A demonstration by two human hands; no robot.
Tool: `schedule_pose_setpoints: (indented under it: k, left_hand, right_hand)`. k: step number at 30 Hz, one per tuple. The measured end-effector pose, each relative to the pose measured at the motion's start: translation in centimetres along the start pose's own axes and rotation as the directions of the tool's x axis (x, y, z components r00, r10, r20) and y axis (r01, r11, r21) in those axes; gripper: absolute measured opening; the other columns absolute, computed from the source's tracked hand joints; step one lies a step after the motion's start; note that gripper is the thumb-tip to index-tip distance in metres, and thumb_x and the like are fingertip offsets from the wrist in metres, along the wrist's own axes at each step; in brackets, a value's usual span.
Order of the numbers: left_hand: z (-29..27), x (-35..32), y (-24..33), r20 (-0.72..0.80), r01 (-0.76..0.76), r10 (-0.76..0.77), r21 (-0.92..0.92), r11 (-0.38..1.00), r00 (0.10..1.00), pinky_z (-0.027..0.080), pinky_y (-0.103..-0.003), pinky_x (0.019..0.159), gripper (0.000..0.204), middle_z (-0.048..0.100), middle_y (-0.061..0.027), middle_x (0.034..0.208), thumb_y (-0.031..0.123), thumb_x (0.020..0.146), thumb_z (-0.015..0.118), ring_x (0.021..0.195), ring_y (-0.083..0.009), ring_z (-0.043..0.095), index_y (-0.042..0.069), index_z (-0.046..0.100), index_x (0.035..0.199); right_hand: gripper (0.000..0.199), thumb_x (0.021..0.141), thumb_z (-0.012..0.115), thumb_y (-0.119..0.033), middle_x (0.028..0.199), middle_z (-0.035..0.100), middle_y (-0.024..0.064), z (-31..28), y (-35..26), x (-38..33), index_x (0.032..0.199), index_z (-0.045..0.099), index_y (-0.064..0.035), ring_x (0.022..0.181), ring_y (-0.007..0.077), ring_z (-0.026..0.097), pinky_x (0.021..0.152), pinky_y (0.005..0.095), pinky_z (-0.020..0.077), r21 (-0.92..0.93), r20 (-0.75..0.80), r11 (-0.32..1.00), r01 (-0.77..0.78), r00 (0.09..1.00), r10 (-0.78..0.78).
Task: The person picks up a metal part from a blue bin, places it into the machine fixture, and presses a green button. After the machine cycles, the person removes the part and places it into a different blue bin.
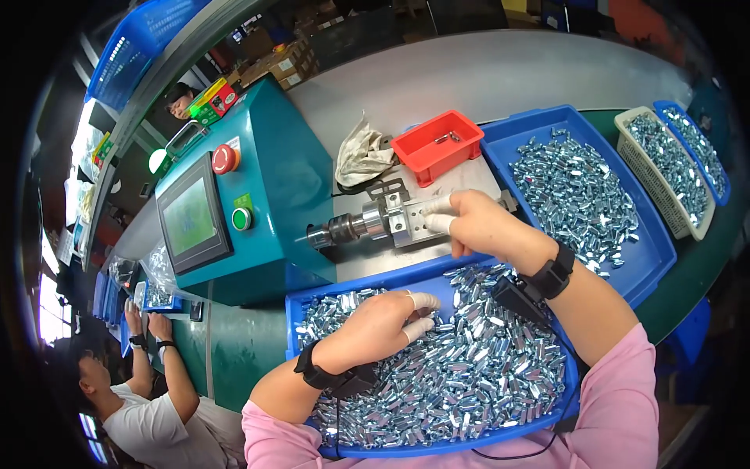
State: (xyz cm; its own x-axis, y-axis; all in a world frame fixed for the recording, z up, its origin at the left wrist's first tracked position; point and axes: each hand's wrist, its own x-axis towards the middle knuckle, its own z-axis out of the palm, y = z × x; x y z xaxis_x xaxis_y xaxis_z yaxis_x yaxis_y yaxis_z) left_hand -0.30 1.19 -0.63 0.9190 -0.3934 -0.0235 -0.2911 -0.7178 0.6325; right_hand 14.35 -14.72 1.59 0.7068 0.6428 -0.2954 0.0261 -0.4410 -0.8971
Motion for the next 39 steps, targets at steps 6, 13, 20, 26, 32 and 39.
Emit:
schedule_pose_setpoints:
  k: [6, 13, 20, 26, 32, 39]
  left_hand:
    - [0.7, -0.3, -0.6, -0.02, -0.039, 0.039, -0.004, 0.999, 0.999, 0.049, -0.041, 0.069, 0.022, 0.064, -0.0151, 0.083, 0.015, 0.083, 0.062, 0.08, -0.0318, 0.062, 0.004, 0.062, 0.102]
    - [1.0, -0.1, -0.5, -0.042, -0.081, 0.081, -0.02, 0.996, 0.996, 0.048, -0.041, 0.069, 0.022, 0.064, -0.0152, 0.08, 0.015, 0.081, 0.063, 0.08, -0.0322, 0.062, 0.004, 0.063, 0.1]
    - [1.0, -0.2, -0.7, -0.176, -0.128, 0.139, 0.072, 0.989, 0.975, 0.046, -0.04, 0.075, 0.021, 0.065, -0.0112, 0.084, 0.014, 0.081, 0.064, 0.083, -0.031, 0.059, 0.007, 0.064, 0.101]
    - [-0.2, 1.2, -0.5, -0.427, -0.107, 0.246, 0.325, 0.94, 0.87, 0.038, -0.04, 0.083, 0.024, 0.065, -0.008, 0.087, 0.014, 0.08, 0.066, 0.09, -0.0271, 0.055, 0.012, 0.066, 0.103]
    - [-3.5, 5.2, -1.4, -0.612, 0.11, 0.25, 0.489, 0.865, 0.751, 0.031, -0.04, 0.086, 0.023, 0.065, -0.0053, 0.085, 0.014, 0.076, 0.069, 0.092, -0.0239, 0.053, 0.016, 0.069, 0.099]
    - [-4.8, 7.7, -2.1, -0.513, 0.211, 0.141, 0.567, 0.796, 0.847, 0.03, -0.038, 0.085, 0.013, 0.064, -0.0036, 0.078, 0.016, 0.074, 0.071, 0.088, -0.0227, 0.054, 0.016, 0.072, 0.087]
  right_hand:
    - [0.042, 0.082, 0.063, -0.039, 0.066, 0.064, 0.0159, 1.9, -3.1, 1.7, 0.08, 0.067, 0.0022, 0.062, 0.027, 0.065, 0.056, 0.0376, 0.0505, -0.659, -0.217, 0.751, -0.039, 0.966, -0.139]
    - [0.042, 0.075, 0.064, -0.043, 0.074, 0.067, 0.0179, 4.1, -3.4, 3.0, 0.071, 0.068, -0.0019, 0.071, 0.0326, 0.066, 0.065, 0.0431, 0.0524, -0.844, -0.35, 0.53, -0.082, 0.833, -0.428]
    - [0.046, 0.079, 0.064, -0.045, 0.081, 0.067, 0.02, -6.8, 0.4, 0.3, 0.076, 0.068, 0.0004, 0.077, 0.0353, 0.066, 0.069, 0.0437, 0.0517, -0.609, -0.744, 0.622, -0.492, 0.626, -0.233]
    - [0.051, 0.082, 0.061, -0.047, 0.08, 0.067, 0.0212, -7.5, 3.1, -1.9, 0.081, 0.068, 0.0038, 0.073, 0.0336, 0.067, 0.067, 0.042, 0.052, -0.603, -0.675, 0.642, -0.472, 0.732, -0.096]
    - [0.042, 0.085, 0.061, -0.037, 0.063, 0.064, 0.0136, -1.6, -0.3, -0.8, 0.079, 0.066, 0.004, 0.05, 0.0203, 0.064, 0.051, 0.0327, 0.0503, -0.208, -0.333, 0.973, 0.098, 0.928, -0.165]
    - [0.033, 0.085, 0.062, -0.028, 0.065, 0.065, 0.0146, -0.1, 2.0, 0.6, 0.088, 0.066, 0.0046, 0.05, 0.0192, 0.063, 0.051, 0.0319, 0.0502, 0.012, -0.305, 0.982, 0.187, 0.936, -0.175]
